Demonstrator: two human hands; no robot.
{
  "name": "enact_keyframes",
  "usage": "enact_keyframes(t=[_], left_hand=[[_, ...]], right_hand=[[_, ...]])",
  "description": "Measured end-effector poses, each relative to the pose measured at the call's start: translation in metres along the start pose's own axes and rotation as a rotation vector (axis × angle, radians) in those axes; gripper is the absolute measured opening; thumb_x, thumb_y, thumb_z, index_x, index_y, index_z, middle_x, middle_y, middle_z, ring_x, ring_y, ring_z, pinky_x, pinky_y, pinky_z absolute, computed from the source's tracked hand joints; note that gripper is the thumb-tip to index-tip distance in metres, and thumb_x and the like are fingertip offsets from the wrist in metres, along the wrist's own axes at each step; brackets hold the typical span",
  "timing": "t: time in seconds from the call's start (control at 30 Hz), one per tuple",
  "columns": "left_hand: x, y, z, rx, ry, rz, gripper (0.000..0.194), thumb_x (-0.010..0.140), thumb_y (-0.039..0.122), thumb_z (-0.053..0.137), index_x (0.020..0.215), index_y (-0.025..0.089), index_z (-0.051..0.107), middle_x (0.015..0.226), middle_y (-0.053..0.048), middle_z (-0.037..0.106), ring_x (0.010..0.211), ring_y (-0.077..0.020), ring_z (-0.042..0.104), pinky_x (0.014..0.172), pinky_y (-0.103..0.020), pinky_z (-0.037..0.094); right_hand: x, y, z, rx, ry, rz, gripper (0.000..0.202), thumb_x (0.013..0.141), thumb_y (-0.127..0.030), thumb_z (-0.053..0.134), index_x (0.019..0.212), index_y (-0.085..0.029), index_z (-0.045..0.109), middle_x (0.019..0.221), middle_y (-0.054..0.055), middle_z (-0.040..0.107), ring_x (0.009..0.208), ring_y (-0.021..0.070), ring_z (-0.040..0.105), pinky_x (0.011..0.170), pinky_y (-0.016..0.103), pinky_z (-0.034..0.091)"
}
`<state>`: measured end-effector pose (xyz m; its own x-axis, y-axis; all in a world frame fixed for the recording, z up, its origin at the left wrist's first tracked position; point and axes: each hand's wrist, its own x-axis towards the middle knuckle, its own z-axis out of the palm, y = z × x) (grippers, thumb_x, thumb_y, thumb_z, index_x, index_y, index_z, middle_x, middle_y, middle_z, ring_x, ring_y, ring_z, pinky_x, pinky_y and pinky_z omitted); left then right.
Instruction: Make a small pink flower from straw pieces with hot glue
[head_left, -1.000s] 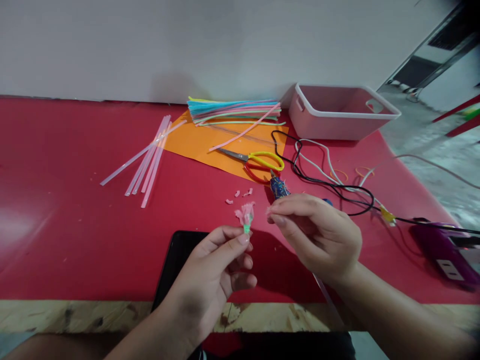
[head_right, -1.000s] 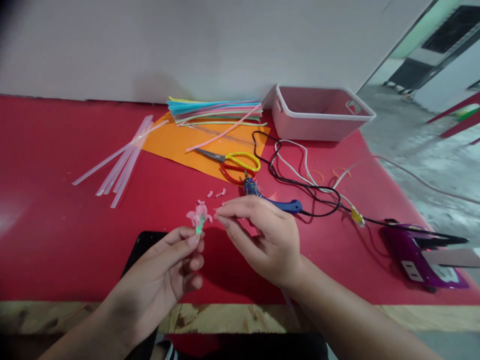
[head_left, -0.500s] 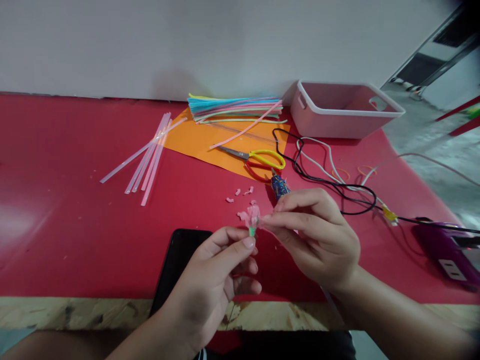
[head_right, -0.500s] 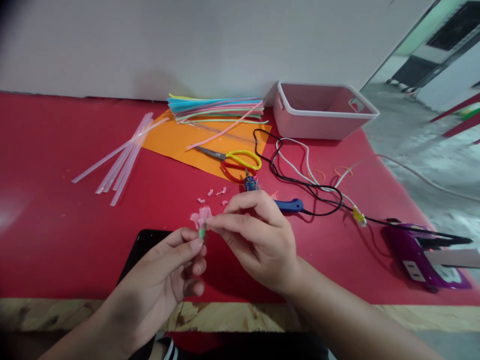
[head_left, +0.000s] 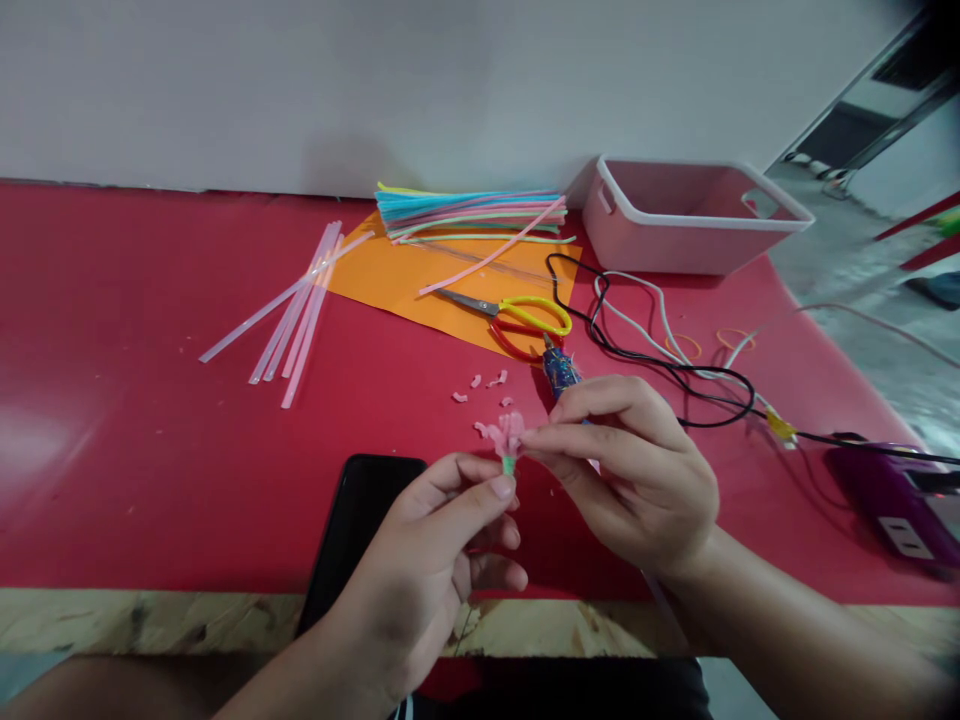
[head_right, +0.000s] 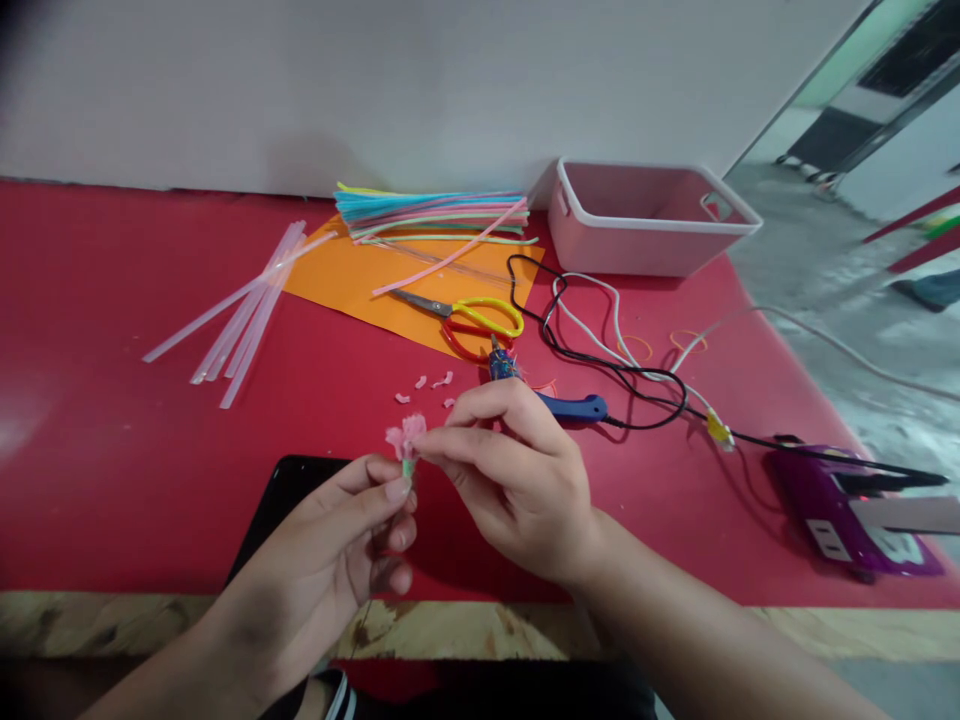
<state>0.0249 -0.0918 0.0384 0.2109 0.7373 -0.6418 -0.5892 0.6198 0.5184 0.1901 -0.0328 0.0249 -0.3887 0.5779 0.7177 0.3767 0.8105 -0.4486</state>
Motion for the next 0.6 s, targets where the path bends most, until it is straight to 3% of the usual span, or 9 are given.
enact_keyframes(t=[0.27, 0.43, 0.6], left_hand=[[0.0003, -0.0011, -0.0011, 0.014, -0.017, 0.027, 0.022, 0.071, 0.024, 0.079, 0.074, 0.018, 0.058, 0.062, 0.004, 0.056, 0.056, -0.0087, 0.052, 0.045, -0.019, 0.051], [-0.0004, -0.0019, -0.0018, 0.026, -0.012, 0.034, 0.021, 0.072, 0.024, 0.078, 0.074, 0.018, 0.058, 0.064, 0.004, 0.055, 0.057, -0.0088, 0.053, 0.044, -0.019, 0.05], [-0.0006, -0.003, -0.0018, 0.026, -0.007, 0.031, 0.025, 0.068, 0.026, 0.082, 0.074, 0.018, 0.058, 0.064, 0.005, 0.052, 0.056, -0.0089, 0.052, 0.042, -0.019, 0.049]], right_hand=[[0.0003, -0.0037, -0.0043, -0.05, 0.021, 0.002, 0.028, 0.079, -0.011, 0.072, 0.105, -0.018, 0.069, 0.094, 0.007, 0.062, 0.084, 0.0161, 0.061, 0.072, 0.031, 0.056], [0.0029, -0.0047, -0.0068, -0.007, -0.005, -0.019, 0.019, 0.078, -0.008, 0.068, 0.094, -0.017, 0.068, 0.087, 0.007, 0.063, 0.079, 0.0169, 0.063, 0.071, 0.033, 0.056], [0.0041, -0.0052, -0.0056, -0.012, -0.006, -0.012, 0.017, 0.079, -0.012, 0.068, 0.095, -0.018, 0.069, 0.087, 0.007, 0.066, 0.078, 0.0175, 0.064, 0.069, 0.034, 0.056]])
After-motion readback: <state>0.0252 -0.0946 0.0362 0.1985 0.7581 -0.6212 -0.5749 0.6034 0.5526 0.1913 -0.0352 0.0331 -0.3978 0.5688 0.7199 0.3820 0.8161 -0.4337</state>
